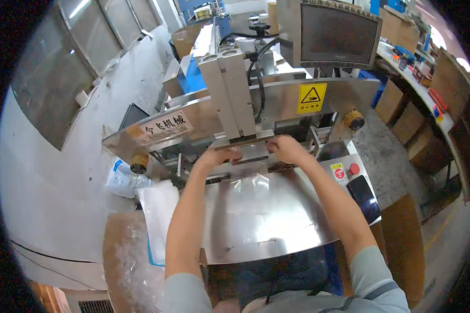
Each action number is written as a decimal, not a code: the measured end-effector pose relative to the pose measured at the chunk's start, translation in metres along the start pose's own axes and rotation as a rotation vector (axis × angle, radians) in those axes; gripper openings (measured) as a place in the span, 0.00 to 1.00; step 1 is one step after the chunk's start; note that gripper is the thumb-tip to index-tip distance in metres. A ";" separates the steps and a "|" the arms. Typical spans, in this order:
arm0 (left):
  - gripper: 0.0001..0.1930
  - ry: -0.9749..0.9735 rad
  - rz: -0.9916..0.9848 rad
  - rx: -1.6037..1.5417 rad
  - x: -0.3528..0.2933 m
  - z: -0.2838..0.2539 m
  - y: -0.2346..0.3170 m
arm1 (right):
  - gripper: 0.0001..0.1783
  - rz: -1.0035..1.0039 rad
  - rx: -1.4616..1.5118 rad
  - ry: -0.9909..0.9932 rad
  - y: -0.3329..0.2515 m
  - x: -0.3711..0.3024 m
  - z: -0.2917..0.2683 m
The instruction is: Wrapping small white boxes in plastic using a heat-sealing machine and packing them into a large cardboard shipping carton.
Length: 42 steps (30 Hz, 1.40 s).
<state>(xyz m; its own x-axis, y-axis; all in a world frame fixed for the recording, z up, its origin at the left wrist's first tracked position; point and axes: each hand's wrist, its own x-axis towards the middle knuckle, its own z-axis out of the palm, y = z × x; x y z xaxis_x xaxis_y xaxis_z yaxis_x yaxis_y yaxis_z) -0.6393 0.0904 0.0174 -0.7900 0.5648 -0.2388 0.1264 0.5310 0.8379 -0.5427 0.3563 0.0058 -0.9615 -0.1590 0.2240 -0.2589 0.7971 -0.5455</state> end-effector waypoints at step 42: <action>0.40 0.850 0.246 0.509 -0.242 0.223 -0.002 | 0.20 -0.068 -0.579 -0.007 -0.074 0.004 0.033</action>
<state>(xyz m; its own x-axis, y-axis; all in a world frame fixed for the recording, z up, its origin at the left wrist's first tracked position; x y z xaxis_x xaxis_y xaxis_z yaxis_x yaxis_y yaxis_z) -0.3143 0.0936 -0.0359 -0.8472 0.1641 0.5053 0.4258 0.7785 0.4612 -0.5301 0.2780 0.0202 -0.9456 -0.2229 0.2370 -0.2293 0.9734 0.0006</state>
